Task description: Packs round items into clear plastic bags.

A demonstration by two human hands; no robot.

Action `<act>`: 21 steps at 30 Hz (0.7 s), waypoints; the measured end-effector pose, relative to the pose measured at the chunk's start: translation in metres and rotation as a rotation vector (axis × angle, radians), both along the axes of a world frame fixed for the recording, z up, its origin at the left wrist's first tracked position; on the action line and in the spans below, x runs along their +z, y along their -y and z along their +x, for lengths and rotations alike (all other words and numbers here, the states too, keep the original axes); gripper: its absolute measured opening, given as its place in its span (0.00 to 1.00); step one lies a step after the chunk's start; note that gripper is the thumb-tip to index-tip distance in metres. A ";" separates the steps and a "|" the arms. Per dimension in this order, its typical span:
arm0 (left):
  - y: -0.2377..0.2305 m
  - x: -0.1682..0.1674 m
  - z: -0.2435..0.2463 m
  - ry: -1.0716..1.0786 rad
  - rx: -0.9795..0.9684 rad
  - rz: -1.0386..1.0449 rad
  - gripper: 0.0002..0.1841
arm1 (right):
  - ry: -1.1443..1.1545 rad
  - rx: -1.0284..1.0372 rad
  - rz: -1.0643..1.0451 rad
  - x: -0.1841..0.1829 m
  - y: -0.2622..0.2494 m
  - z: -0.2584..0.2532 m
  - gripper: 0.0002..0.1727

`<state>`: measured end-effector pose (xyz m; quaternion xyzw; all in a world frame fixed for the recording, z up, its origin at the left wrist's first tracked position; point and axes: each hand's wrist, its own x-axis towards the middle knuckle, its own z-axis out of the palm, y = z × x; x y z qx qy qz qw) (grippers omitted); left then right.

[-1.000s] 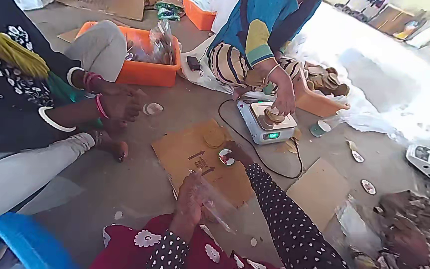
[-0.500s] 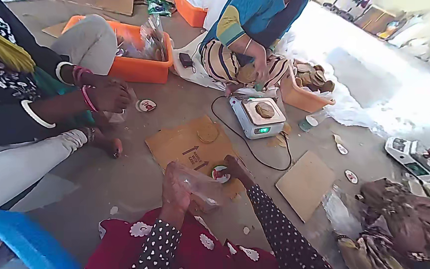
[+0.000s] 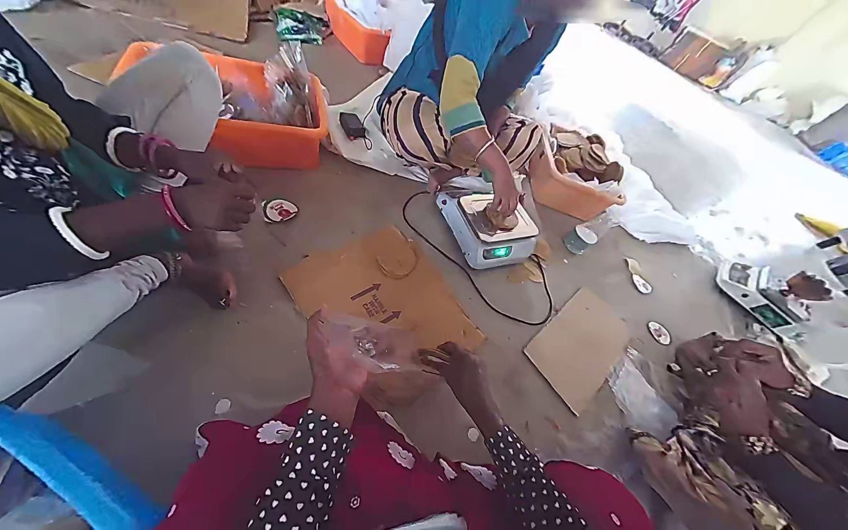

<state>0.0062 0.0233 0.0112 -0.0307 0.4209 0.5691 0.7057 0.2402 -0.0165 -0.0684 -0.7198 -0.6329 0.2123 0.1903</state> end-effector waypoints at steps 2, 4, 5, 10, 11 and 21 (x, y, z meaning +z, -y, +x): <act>0.001 0.000 -0.001 0.009 0.006 -0.011 0.31 | -0.085 -0.054 0.217 0.025 0.010 -0.008 0.14; 0.001 0.000 0.000 0.006 0.005 -0.018 0.31 | -0.158 -0.057 0.435 0.054 0.022 -0.016 0.12; 0.000 0.002 0.000 0.013 0.006 -0.025 0.32 | -0.176 -0.032 0.534 0.069 0.027 -0.019 0.12; 0.002 0.006 0.003 0.029 -0.019 -0.018 0.33 | -0.190 0.110 0.823 0.121 0.042 -0.031 0.10; 0.001 0.005 0.002 0.034 -0.016 -0.013 0.33 | -0.204 0.125 0.833 0.127 0.045 -0.033 0.10; 0.003 0.003 0.001 0.021 -0.010 0.033 0.31 | -0.257 0.215 0.848 0.138 0.057 -0.042 0.08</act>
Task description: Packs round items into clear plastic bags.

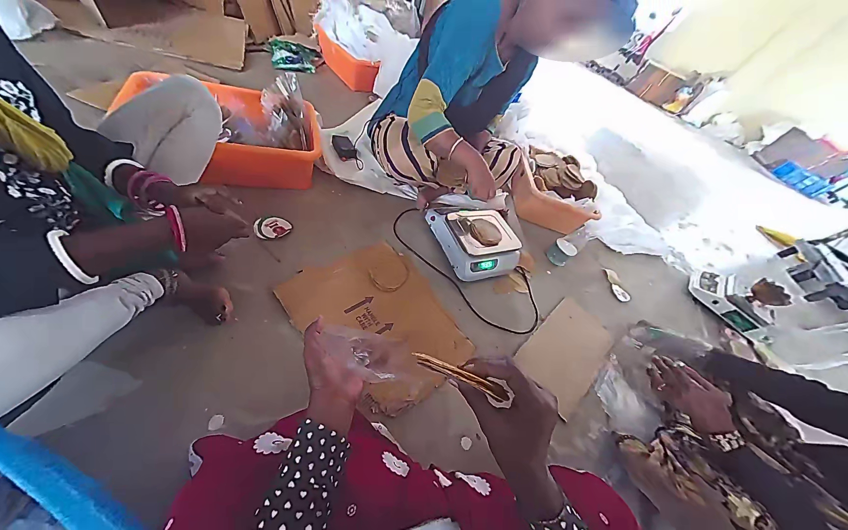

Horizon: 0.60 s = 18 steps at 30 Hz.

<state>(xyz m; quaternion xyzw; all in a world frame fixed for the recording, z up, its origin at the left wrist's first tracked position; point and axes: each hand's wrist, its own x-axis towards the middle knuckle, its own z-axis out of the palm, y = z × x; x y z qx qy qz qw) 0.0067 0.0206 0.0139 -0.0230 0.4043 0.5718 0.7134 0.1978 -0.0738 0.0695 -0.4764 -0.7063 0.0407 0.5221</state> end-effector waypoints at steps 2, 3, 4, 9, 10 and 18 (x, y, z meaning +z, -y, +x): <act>0.000 -0.002 0.000 -0.014 -0.014 0.012 0.32 | -0.002 0.009 -0.002 0.001 0.001 -0.001 0.08; 0.000 -0.003 0.000 -0.023 -0.008 0.020 0.31 | -0.005 0.015 -0.002 0.001 0.001 -0.001 0.08; -0.001 -0.003 0.001 -0.037 0.004 0.028 0.31 | -0.005 0.022 -0.003 0.001 0.002 -0.001 0.08; -0.001 0.000 0.001 -0.023 0.026 0.017 0.27 | -0.008 0.024 0.018 0.001 0.001 0.000 0.08; -0.001 0.000 0.001 -0.019 0.024 0.014 0.28 | -0.006 0.022 0.019 0.000 0.001 0.000 0.09; -0.002 0.001 -0.001 -0.040 0.039 0.015 0.28 | -0.155 -0.035 -0.141 0.002 0.013 0.001 0.12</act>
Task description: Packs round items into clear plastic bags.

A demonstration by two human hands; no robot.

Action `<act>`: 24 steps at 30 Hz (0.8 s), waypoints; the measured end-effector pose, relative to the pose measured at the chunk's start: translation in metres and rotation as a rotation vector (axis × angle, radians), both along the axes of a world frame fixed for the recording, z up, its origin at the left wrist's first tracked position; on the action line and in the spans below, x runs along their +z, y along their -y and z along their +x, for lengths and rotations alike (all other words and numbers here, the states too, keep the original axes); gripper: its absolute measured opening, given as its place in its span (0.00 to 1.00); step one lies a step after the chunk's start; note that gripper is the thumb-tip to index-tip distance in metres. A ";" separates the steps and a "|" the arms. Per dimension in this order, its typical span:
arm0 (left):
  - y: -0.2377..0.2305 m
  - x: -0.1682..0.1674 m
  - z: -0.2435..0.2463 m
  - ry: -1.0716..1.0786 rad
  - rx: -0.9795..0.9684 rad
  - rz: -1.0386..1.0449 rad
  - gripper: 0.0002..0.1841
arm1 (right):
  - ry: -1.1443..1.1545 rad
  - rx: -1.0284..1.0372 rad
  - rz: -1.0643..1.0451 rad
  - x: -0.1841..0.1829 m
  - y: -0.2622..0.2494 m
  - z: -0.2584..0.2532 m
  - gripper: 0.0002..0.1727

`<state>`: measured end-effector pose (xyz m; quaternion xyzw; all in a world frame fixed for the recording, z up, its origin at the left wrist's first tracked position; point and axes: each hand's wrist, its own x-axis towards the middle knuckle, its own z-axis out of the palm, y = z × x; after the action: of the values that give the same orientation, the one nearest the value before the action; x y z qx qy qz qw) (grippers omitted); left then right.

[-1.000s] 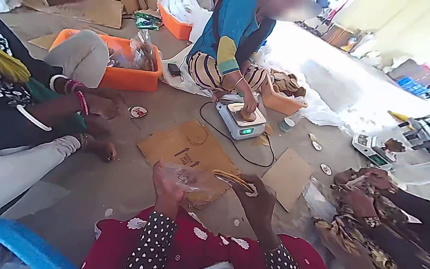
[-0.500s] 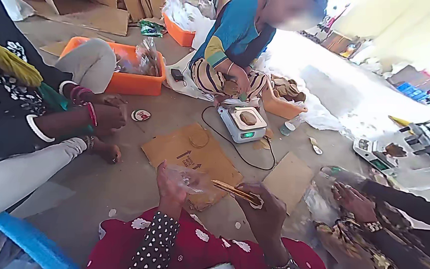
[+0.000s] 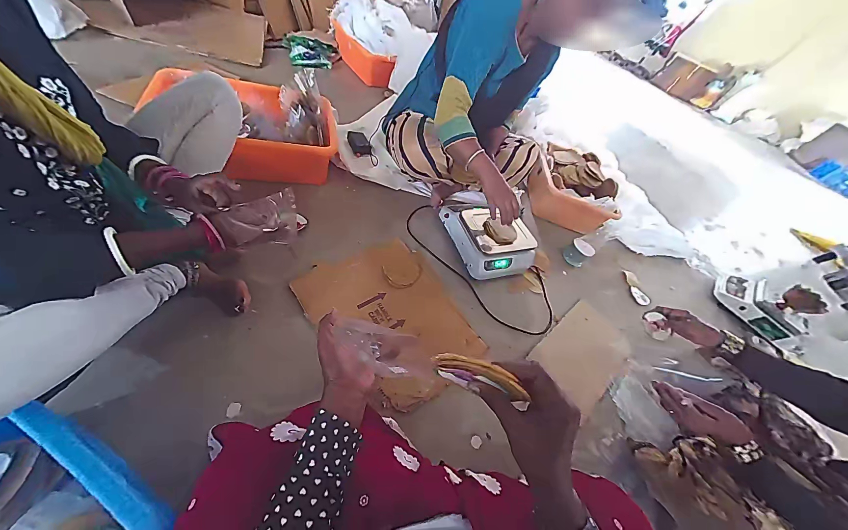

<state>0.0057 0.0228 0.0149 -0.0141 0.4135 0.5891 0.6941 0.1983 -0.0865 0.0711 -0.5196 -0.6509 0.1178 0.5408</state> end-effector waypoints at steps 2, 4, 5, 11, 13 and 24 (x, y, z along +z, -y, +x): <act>-0.001 -0.005 -0.001 -0.032 -0.002 0.022 0.28 | -0.248 -0.008 -0.181 0.012 0.018 0.008 0.19; -0.001 -0.017 -0.003 -0.058 -0.044 0.085 0.30 | -0.430 -0.012 -0.335 0.025 0.045 0.031 0.22; 0.000 -0.024 -0.003 -0.064 -0.082 0.137 0.33 | -0.451 -0.035 -0.399 0.029 0.062 0.048 0.22; 0.004 -0.039 -0.008 0.026 -0.258 0.232 0.45 | -0.358 -0.438 -0.961 0.034 0.185 0.147 0.23; 0.004 -0.036 -0.005 0.001 -0.284 0.213 0.47 | -0.317 -0.477 -1.064 0.019 0.222 0.157 0.26; 0.034 -0.044 -0.013 -0.284 -0.200 0.171 0.40 | -0.092 -0.202 -0.301 0.068 0.274 0.137 0.09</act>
<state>-0.0076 -0.0116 -0.0290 0.1692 0.4551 0.5463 0.6825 0.3358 -0.3602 0.1393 -0.6514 -0.5451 0.1828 0.4951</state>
